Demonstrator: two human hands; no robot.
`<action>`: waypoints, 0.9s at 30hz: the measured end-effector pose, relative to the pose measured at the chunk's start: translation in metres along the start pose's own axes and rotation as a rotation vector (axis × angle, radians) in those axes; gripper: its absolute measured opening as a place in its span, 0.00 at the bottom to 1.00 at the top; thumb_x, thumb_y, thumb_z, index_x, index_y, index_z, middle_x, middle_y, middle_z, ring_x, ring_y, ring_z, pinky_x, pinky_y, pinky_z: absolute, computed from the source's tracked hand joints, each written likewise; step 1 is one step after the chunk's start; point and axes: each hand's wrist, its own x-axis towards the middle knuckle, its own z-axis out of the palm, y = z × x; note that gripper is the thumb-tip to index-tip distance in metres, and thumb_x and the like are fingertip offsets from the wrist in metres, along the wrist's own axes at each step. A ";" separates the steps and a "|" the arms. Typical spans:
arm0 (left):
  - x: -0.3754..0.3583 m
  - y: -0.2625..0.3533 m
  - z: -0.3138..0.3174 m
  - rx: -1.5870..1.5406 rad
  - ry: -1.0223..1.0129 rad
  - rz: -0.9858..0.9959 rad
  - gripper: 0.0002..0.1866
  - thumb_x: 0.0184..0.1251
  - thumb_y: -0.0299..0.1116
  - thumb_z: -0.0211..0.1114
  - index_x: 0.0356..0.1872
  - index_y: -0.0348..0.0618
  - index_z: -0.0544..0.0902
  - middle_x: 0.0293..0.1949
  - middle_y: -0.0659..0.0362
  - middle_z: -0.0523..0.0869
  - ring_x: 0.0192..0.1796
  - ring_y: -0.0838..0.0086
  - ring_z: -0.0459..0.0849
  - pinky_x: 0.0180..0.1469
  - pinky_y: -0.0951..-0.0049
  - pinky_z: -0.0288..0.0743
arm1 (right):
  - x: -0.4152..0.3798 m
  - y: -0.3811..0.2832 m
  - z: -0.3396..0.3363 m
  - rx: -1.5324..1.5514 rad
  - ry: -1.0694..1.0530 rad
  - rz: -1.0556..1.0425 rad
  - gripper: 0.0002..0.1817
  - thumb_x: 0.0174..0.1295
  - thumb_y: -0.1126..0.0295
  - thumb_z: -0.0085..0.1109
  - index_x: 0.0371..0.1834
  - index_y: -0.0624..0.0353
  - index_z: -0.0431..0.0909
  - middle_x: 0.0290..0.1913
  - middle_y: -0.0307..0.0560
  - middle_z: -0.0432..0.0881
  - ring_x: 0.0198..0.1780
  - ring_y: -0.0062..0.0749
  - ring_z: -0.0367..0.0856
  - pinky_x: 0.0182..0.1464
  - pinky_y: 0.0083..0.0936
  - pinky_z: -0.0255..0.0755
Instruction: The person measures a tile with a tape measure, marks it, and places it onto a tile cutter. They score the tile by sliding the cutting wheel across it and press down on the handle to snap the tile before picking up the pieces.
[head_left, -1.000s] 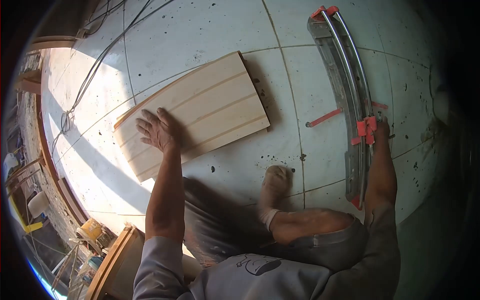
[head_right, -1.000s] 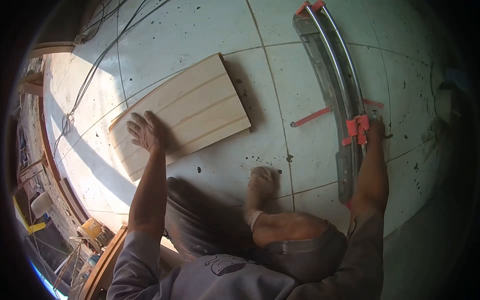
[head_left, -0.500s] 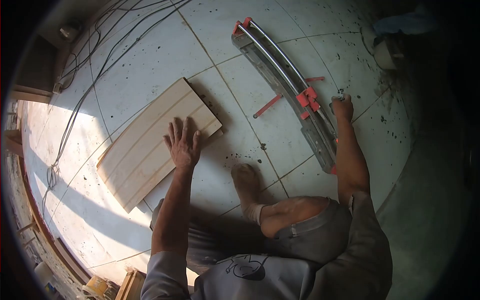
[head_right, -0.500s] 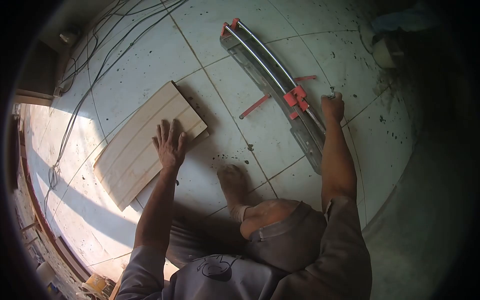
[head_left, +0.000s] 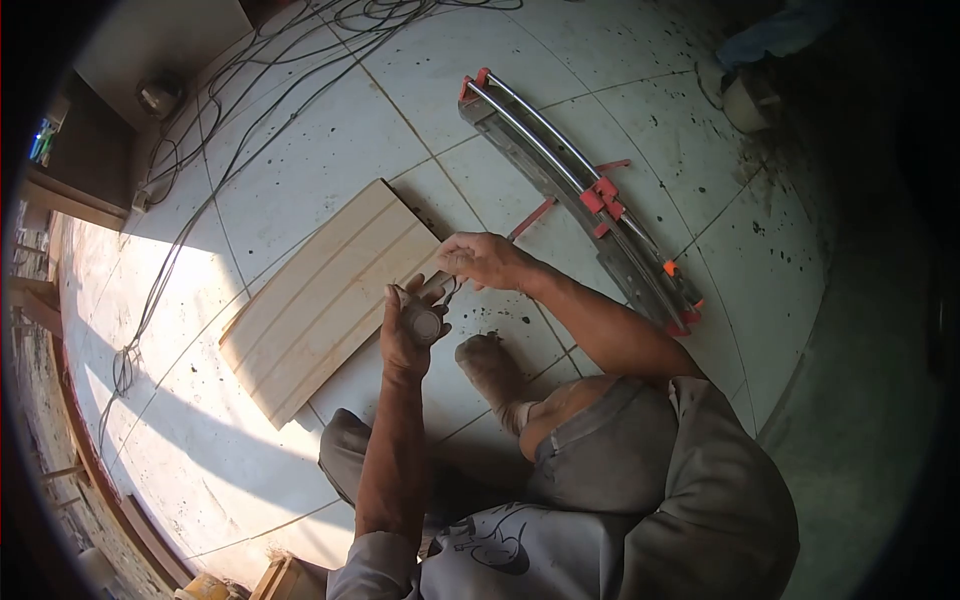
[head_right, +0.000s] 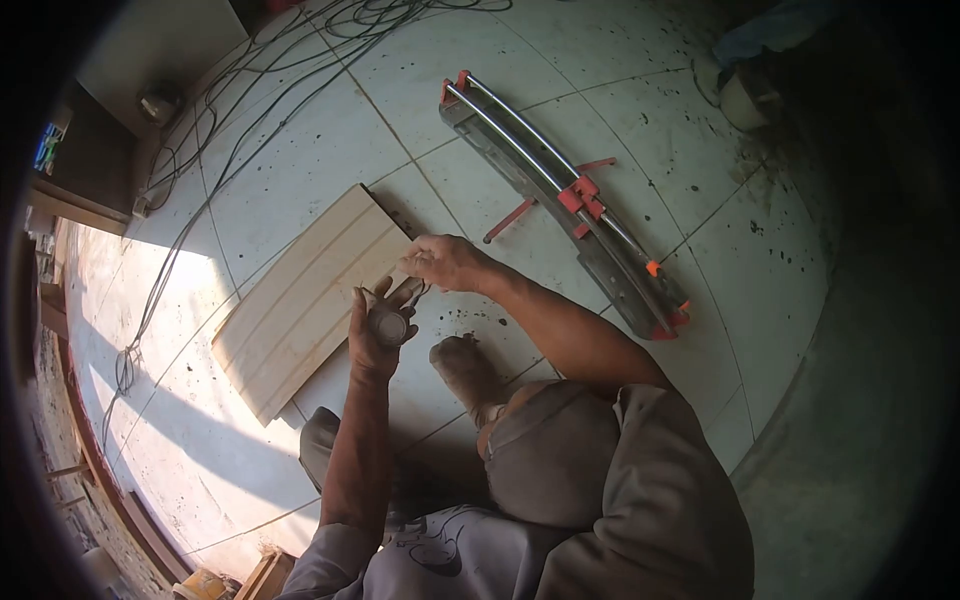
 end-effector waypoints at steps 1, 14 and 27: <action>-0.007 0.006 -0.002 -0.050 0.059 -0.002 0.36 0.66 0.65 0.51 0.57 0.41 0.73 0.40 0.55 0.83 0.38 0.71 0.82 0.36 0.70 0.78 | 0.011 0.009 -0.006 -0.165 0.128 -0.103 0.33 0.58 0.50 0.62 0.59 0.65 0.70 0.49 0.57 0.81 0.51 0.43 0.80 0.51 0.34 0.76; -0.020 -0.007 -0.081 0.022 0.148 -0.120 0.31 0.66 0.59 0.55 0.53 0.39 0.73 0.37 0.55 0.84 0.40 0.68 0.84 0.35 0.67 0.79 | -0.056 0.168 -0.159 -0.896 0.607 0.769 0.47 0.47 0.54 0.71 0.68 0.53 0.55 0.61 0.61 0.67 0.64 0.55 0.68 0.61 0.50 0.67; 0.009 -0.019 -0.074 0.003 0.080 -0.145 0.31 0.67 0.58 0.55 0.53 0.36 0.74 0.40 0.54 0.84 0.42 0.69 0.83 0.40 0.68 0.78 | -0.085 0.140 -0.079 -0.879 0.553 0.462 0.35 0.42 0.65 0.68 0.54 0.61 0.62 0.49 0.66 0.72 0.53 0.60 0.73 0.56 0.47 0.70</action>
